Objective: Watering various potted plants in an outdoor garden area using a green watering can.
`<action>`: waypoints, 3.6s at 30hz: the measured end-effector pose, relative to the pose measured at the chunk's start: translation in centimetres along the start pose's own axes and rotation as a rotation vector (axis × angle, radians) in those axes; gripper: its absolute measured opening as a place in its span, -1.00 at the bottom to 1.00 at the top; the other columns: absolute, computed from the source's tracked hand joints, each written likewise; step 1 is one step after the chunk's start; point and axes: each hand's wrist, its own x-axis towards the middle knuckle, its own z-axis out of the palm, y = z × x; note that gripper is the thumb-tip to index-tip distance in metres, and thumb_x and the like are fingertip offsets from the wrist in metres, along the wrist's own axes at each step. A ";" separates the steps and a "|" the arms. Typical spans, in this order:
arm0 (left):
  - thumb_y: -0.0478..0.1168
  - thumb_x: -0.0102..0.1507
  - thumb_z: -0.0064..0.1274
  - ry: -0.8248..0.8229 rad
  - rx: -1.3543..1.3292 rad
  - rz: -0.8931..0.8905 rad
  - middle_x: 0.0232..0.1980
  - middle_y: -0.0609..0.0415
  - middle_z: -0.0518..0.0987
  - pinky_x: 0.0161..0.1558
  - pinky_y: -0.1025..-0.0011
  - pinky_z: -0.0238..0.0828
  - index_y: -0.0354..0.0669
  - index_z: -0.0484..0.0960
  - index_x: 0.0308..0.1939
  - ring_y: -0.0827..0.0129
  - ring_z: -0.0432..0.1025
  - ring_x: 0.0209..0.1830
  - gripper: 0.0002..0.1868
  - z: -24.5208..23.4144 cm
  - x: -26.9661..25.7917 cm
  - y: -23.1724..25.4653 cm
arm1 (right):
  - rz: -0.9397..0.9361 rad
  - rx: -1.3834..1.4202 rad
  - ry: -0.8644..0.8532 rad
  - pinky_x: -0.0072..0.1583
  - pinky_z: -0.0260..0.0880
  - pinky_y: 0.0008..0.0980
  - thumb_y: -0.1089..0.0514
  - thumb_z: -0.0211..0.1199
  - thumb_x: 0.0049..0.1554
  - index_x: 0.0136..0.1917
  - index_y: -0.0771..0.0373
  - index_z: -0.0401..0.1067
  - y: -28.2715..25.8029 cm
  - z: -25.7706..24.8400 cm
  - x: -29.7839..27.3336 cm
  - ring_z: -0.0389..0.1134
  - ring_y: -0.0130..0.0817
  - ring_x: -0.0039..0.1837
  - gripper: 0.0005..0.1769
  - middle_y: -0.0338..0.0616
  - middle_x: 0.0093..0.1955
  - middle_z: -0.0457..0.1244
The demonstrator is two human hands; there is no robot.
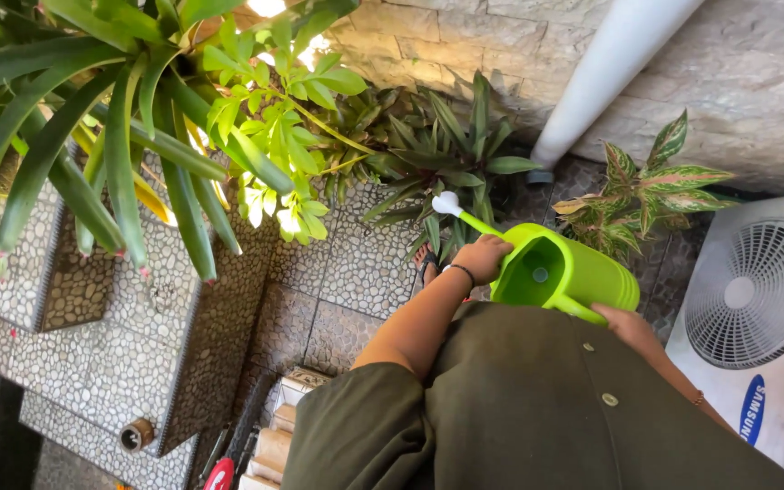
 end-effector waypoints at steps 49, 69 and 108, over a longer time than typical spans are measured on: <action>-0.14 0.32 0.09 -0.159 0.090 0.423 0.62 0.13 0.18 0.19 -0.03 0.46 0.25 0.22 0.52 0.07 0.04 0.62 -0.31 -7.0 5.0 7.9 | -0.084 0.100 0.721 0.39 0.29 -0.23 0.23 0.25 -0.03 0.47 0.06 0.41 -4.9 1.2 -13.2 0.36 -0.11 0.40 -0.24 -0.06 0.42 0.32; 0.08 0.25 0.00 -0.304 -0.206 -0.606 0.22 0.10 0.60 -0.04 0.17 0.49 0.27 0.48 0.34 0.20 0.57 -0.13 -0.45 -2.1 -9.4 -8.1 | 0.591 -0.166 0.714 0.03 0.48 -0.32 -0.56 0.19 0.19 0.31 -0.09 0.64 -2.6 -9.3 -25.0 0.52 -0.22 -0.05 -0.30 -0.19 -0.23 0.48; -0.03 0.38 -0.11 0.086 -0.729 -0.413 0.45 0.06 0.42 0.22 0.01 0.40 0.11 0.38 0.45 0.15 0.33 0.41 -0.48 -8.3 -33.3 -15.3 | 0.049 -0.487 0.998 -0.18 0.38 -0.29 -0.43 0.35 0.39 0.02 0.01 0.64 -29.7 -5.5 -7.7 0.40 -0.26 -0.25 -0.50 -0.23 -0.31 0.34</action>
